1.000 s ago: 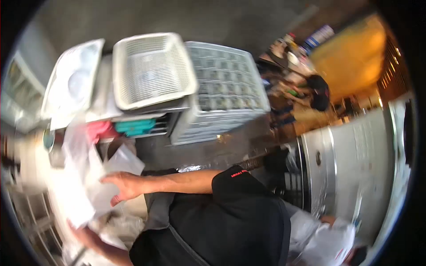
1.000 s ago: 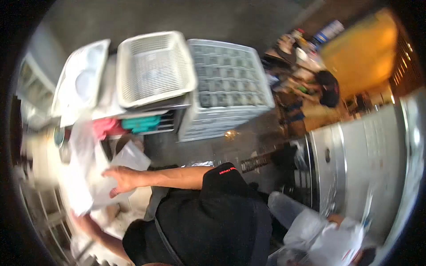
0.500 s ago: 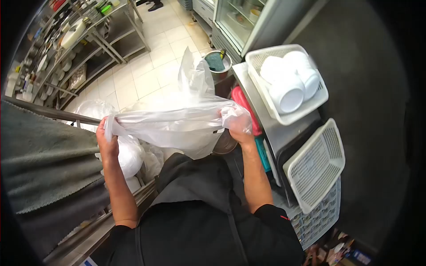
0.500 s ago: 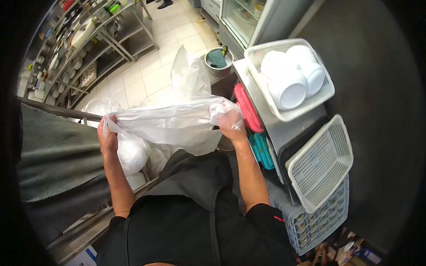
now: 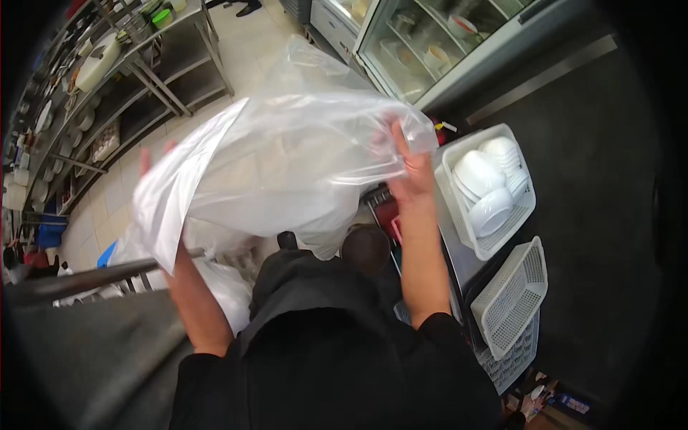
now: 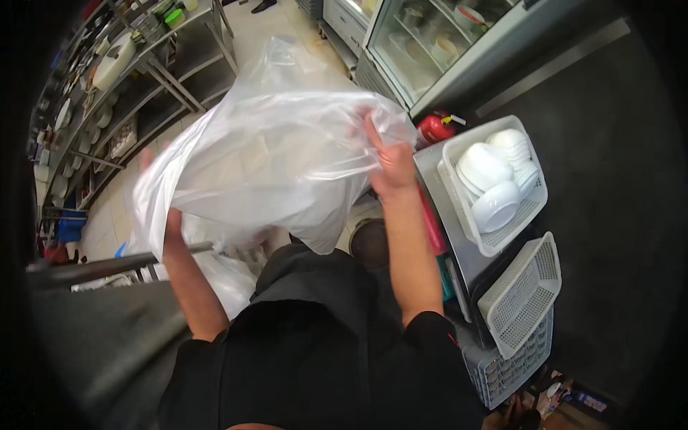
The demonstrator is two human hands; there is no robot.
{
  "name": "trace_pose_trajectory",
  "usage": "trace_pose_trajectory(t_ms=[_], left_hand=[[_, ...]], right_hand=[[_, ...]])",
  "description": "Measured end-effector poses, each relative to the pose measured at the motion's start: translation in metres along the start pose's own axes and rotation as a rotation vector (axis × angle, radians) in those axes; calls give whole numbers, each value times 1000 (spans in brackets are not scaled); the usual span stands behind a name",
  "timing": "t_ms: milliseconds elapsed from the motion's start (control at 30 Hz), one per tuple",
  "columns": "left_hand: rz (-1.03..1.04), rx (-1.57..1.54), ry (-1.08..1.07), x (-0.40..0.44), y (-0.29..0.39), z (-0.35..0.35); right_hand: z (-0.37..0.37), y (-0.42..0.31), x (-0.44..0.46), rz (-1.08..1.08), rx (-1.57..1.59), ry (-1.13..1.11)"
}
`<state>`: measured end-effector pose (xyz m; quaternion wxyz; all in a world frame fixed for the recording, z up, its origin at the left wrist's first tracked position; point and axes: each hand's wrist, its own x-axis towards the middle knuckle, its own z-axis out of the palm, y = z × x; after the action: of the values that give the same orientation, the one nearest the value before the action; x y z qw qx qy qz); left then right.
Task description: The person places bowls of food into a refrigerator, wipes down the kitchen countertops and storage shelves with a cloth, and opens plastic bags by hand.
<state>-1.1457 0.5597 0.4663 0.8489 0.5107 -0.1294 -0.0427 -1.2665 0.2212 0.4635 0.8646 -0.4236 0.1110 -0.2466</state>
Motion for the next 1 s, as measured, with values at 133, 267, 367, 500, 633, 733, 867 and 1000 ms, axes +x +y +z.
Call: trace_pose_trajectory(t_ms=[133, 267, 367, 500, 633, 733, 867, 1000], left_hand=[[-328, -238, -393, -11, -105, -6], [-548, -101, -130, 16, -134, 36], [-579, -117, 115, 69, -135, 27], [-384, 25, 290, 118, -167, -76], [-290, 621, 281, 150, -136, -129], [-203, 666, 293, 174, -121, -120], [-349, 507, 447, 225, -111, -125], [-132, -302, 594, 284, -92, -90]], right_hand=[[85, 48, 42, -6, 99, -39], [114, 112, 56, 118, 31, -127], [125, 125, 68, 29, -379, -319], [86, 110, 147, -9, -576, -281], [43, 112, 247, 19, -596, -93], [38, 129, 315, 2, -525, -148], [82, 118, 393, 33, -230, -188], [66, 192, 428, 368, 380, -407]])
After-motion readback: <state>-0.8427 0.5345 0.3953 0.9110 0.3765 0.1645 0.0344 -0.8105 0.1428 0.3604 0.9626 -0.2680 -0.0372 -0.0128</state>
